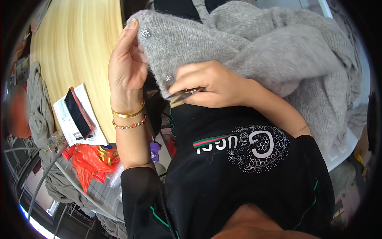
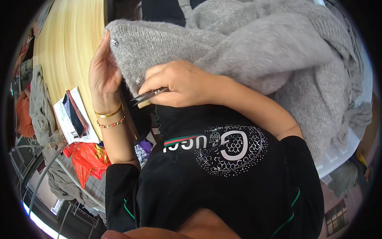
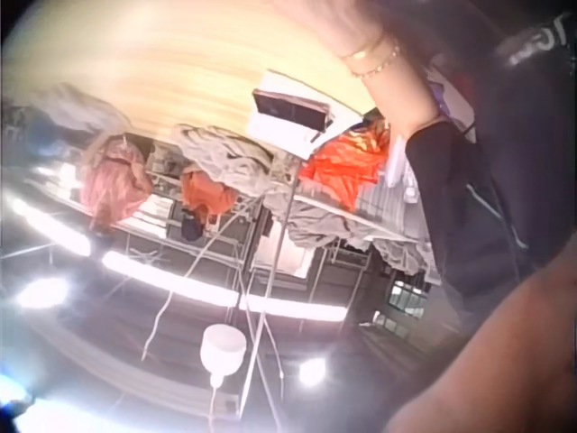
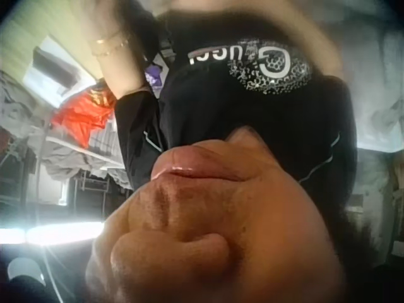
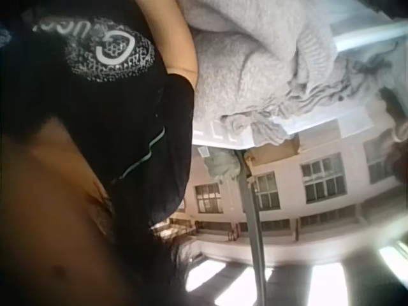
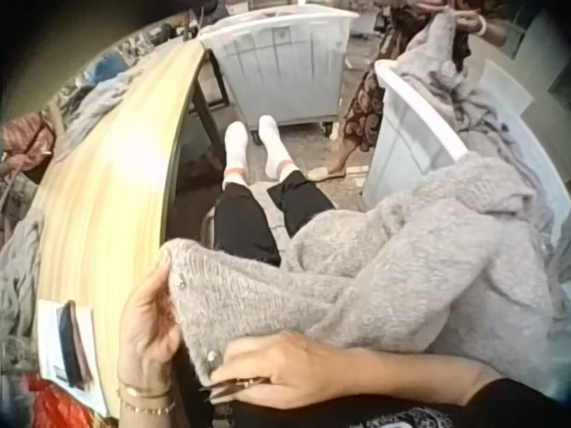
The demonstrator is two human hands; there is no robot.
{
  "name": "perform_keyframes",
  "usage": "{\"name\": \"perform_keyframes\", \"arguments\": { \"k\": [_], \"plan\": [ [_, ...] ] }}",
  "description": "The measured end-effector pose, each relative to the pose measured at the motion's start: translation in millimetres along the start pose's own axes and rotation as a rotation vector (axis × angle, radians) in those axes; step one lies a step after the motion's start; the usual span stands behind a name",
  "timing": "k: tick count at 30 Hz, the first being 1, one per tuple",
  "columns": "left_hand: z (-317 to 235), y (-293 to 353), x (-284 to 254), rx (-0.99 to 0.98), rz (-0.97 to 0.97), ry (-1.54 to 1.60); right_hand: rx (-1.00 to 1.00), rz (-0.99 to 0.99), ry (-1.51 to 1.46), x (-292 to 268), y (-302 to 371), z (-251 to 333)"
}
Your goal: Inspecting a grey sweater and trimming loose threads or lint using a small tool.
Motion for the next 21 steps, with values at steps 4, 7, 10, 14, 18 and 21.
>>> {"name": "perform_keyframes", "arguments": {
  "k": [4,7,10,14,18,21],
  "plan": [
    [-5.2,3.3,0.0,-0.020,0.087,-0.171,-0.015,-0.065,0.147,1.1,-5.6,-3.5],
    [5.7,2.8,5.3,-0.083,0.132,-0.290,-0.039,-0.094,0.155,-24.6,5.0,6.4],
    [19.5,3.3,11.8,-0.094,0.105,-0.397,0.191,-0.330,0.077,-51.1,15.1,10.2],
    [30.4,9.4,20.6,-0.098,0.202,-0.391,0.267,-0.519,-0.030,-61.7,9.1,1.5],
    [32.8,11.9,21.3,-0.105,0.231,-0.432,0.416,-0.443,-0.277,-60.2,13.2,-9.8],
    [34.8,12.7,21.8,-0.099,0.249,-0.474,0.463,-0.422,-0.385,-59.3,17.9,-14.2]
  ]
}}
Point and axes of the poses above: each hand's wrist, its own y-axis away from the middle knuckle, its own x-axis out of the palm, z = x × y, the point moved 3 cm from there along -y, towards the middle knuckle, and after that the axes turned 1 degree about -z, right-handed, at the moved point
